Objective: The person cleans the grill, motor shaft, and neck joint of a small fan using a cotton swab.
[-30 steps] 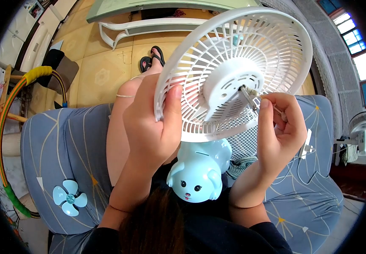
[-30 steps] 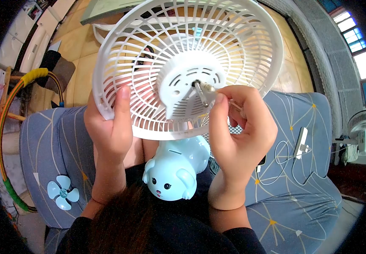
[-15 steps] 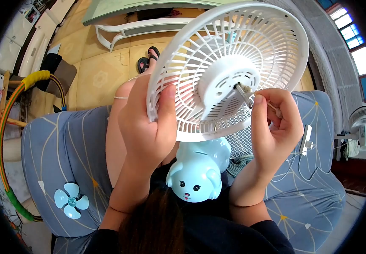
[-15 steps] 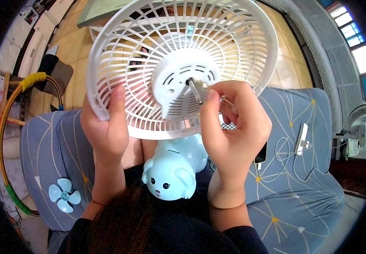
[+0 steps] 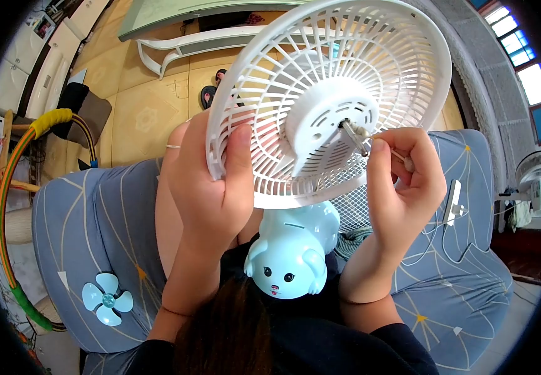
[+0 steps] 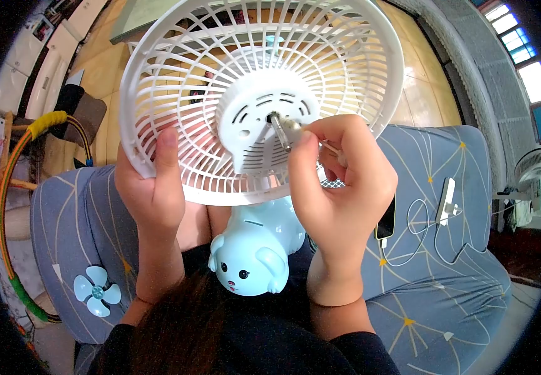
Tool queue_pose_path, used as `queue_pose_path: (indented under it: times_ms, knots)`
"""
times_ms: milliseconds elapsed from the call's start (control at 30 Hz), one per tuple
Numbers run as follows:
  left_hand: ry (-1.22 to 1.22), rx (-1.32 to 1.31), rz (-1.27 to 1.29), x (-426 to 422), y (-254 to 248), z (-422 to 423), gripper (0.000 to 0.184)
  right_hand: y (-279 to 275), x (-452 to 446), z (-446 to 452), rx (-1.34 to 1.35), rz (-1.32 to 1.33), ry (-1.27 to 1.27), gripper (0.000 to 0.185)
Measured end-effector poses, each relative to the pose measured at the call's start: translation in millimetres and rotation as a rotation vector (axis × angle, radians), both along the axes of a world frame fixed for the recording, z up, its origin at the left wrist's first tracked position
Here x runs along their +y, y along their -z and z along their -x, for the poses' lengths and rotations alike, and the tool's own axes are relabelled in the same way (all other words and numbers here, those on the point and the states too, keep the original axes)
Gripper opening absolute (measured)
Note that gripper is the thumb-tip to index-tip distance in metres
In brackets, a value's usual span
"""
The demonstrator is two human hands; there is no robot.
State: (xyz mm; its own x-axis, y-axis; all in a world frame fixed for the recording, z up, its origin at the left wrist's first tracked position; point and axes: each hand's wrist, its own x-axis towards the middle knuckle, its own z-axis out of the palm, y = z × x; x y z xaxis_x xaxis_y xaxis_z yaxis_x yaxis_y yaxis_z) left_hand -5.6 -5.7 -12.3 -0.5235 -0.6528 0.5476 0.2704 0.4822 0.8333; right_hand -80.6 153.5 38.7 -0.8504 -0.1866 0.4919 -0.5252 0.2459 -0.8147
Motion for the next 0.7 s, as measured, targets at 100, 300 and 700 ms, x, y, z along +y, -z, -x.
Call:
queue_pose_path:
  times_ms: [100, 300, 700]
  knots:
    - [-0.004, 0.007, 0.057, -3.0, 1.9, 0.6, 0.013, 1.7, 1.8, 0.5, 0.000, 0.035, -0.007, 0.005]
    - [-0.007, -0.005, 0.043, -2.5, 0.6, -0.3, 0.011, 6.2, -1.9, 4.7, 0.039, 0.004, -0.044, 0.005]
    - [-0.006, -0.005, -0.011, -0.3, 0.7, -1.0, 0.012, 3.3, -0.4, 0.7, -0.005, 0.031, -0.005, 0.006]
